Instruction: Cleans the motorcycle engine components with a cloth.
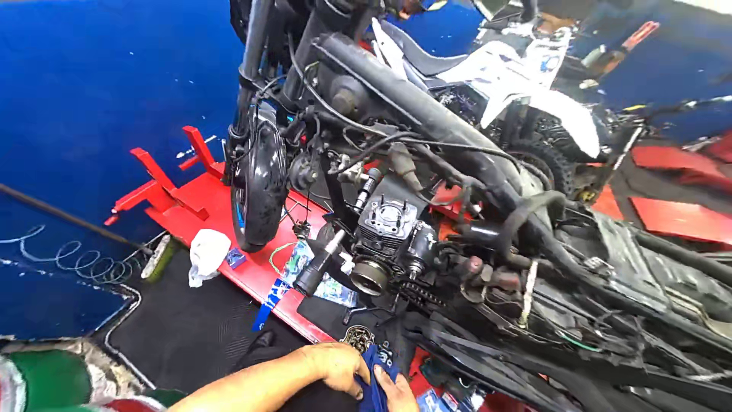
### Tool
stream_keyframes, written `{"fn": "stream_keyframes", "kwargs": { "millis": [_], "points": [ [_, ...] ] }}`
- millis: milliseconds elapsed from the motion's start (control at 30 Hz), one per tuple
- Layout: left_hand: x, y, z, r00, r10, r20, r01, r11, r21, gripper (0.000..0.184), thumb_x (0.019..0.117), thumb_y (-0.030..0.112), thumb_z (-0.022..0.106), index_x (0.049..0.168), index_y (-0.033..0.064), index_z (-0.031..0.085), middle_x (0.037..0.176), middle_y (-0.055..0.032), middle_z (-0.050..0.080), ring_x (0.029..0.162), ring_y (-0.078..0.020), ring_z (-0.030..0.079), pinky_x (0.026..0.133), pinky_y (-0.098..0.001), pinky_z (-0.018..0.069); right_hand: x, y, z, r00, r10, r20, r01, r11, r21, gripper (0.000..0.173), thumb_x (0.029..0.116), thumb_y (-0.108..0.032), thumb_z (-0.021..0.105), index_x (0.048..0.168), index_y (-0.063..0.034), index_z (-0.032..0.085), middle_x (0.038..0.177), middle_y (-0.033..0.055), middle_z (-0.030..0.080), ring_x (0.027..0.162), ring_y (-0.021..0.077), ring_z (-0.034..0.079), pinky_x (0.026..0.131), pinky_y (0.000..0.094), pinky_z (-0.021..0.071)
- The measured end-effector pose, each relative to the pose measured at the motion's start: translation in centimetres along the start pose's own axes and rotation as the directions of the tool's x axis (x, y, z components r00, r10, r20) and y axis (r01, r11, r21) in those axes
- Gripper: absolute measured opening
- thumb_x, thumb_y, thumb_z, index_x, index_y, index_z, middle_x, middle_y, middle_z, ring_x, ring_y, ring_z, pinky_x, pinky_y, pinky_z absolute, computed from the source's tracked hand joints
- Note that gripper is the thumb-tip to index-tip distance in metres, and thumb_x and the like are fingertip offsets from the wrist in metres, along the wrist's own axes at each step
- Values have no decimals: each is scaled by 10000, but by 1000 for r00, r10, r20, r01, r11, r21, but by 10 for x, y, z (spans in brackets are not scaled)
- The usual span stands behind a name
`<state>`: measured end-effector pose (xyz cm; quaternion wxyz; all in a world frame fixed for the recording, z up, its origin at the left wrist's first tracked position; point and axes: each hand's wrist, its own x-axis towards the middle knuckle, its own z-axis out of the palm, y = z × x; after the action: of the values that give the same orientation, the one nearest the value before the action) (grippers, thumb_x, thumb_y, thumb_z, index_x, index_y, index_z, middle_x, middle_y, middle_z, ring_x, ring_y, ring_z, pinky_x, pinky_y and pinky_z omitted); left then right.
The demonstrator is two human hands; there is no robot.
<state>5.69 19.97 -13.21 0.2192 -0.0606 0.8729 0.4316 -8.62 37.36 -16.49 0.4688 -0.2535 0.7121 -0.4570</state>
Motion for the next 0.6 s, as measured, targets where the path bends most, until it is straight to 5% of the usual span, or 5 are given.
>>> {"fn": "stream_keyframes", "kwargs": {
  "millis": [133, 233, 300, 467, 600],
  "points": [
    [-52, -39, -27, 971, -11, -240, 42, 991, 125, 879, 881, 612, 704, 1562, 137, 416, 1598, -152, 428, 1482, -376, 384, 1175, -629, 344, 22, -28, 85, 992, 126, -5, -100, 805, 585, 502, 1114, -419, 309, 1333, -66, 590, 1148, 119, 728, 1061, 202, 704, 921, 452, 600],
    [-84, -76, -36, 973, 91, -212, -48, 979, 199, 1247, 763, 743, 739, 1649, 81, 162, 1679, -183, 273, 1552, -364, 256, 1243, -591, 229, 33, -58, 156, 953, -50, 298, -212, 591, 778, 688, 953, -735, 473, 1323, -178, 635, 1153, 100, 740, 1013, 192, 731, 834, 410, 628],
    [-99, -103, -42, 971, 158, -179, -120, 971, 208, 1110, 789, 753, 711, 1582, 69, 344, 1480, -194, 545, 1388, -364, 505, 1171, -579, 373, 35, -71, 186, 926, -64, 373, -242, 656, 715, 753, 868, -815, 520, 1227, -175, 687, 1007, 84, 750, 798, 158, 729, 641, 338, 623],
    [-112, -166, -22, 893, 402, -202, -360, 907, 217, 552, 956, 454, 689, 1384, 119, 590, 1210, -120, 722, 1117, -301, 701, 989, -526, 557, 23, -69, 205, 904, 90, 418, -186, 963, 194, 466, 946, -587, 653, 1189, -191, 702, 1047, -39, 740, 982, 64, 676, 915, 305, 557],
    [-115, -237, -11, 988, -148, -35, 150, 986, 78, 452, 1006, 325, 567, 1449, 235, 579, 1263, -149, 709, 1175, -382, 672, 993, -644, 522, 14, -96, 198, 862, 304, 405, -201, 940, -276, 535, 959, -517, 661, 1405, -221, 646, 1437, -24, 628, 1356, 120, 554, 1179, 416, 433]
  ]
}}
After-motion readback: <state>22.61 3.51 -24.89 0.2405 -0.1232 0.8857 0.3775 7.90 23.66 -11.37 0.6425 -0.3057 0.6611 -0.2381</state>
